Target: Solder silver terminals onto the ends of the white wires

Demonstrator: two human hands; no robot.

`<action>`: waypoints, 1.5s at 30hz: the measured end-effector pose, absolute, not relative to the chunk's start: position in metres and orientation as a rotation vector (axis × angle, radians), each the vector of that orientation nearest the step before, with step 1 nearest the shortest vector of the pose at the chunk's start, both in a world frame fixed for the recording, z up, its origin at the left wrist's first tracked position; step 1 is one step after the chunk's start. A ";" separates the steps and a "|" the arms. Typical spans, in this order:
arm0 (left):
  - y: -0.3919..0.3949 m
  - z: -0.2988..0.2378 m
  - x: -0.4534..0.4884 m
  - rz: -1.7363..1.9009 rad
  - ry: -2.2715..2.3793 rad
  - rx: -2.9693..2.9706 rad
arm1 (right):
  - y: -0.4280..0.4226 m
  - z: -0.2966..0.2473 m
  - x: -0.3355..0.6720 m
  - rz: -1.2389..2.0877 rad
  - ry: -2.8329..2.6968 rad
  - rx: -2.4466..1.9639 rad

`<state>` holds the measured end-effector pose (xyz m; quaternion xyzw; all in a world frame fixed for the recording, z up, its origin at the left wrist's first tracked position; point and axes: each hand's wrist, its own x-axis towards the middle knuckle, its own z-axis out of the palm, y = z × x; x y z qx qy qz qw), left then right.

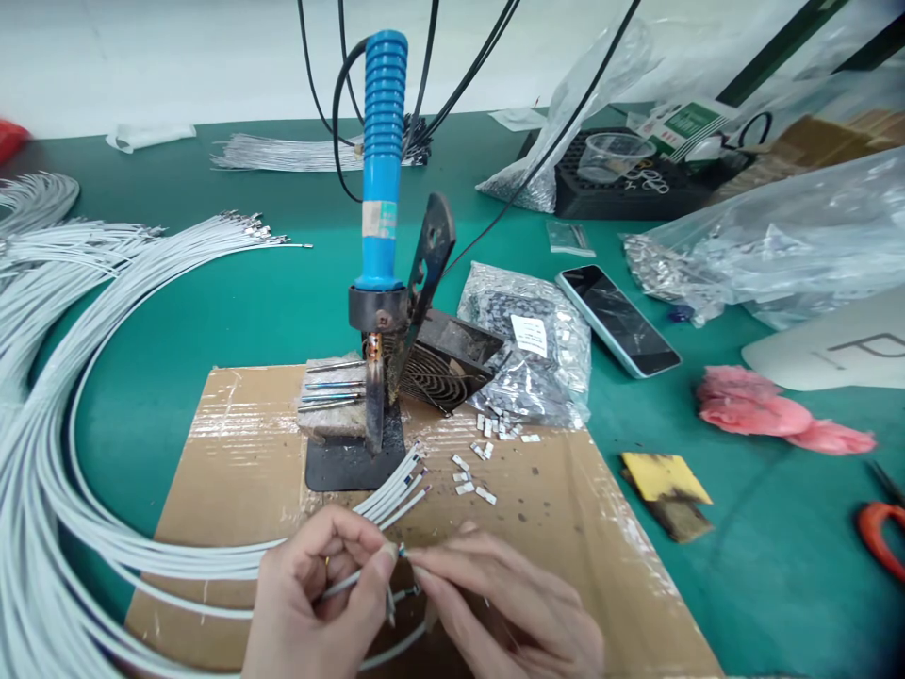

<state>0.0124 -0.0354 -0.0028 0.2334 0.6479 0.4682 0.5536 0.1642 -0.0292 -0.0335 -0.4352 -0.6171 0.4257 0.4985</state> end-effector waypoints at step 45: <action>-0.037 -0.015 0.013 1.183 1.542 0.710 | -0.027 -0.031 0.152 1.157 -1.227 -1.286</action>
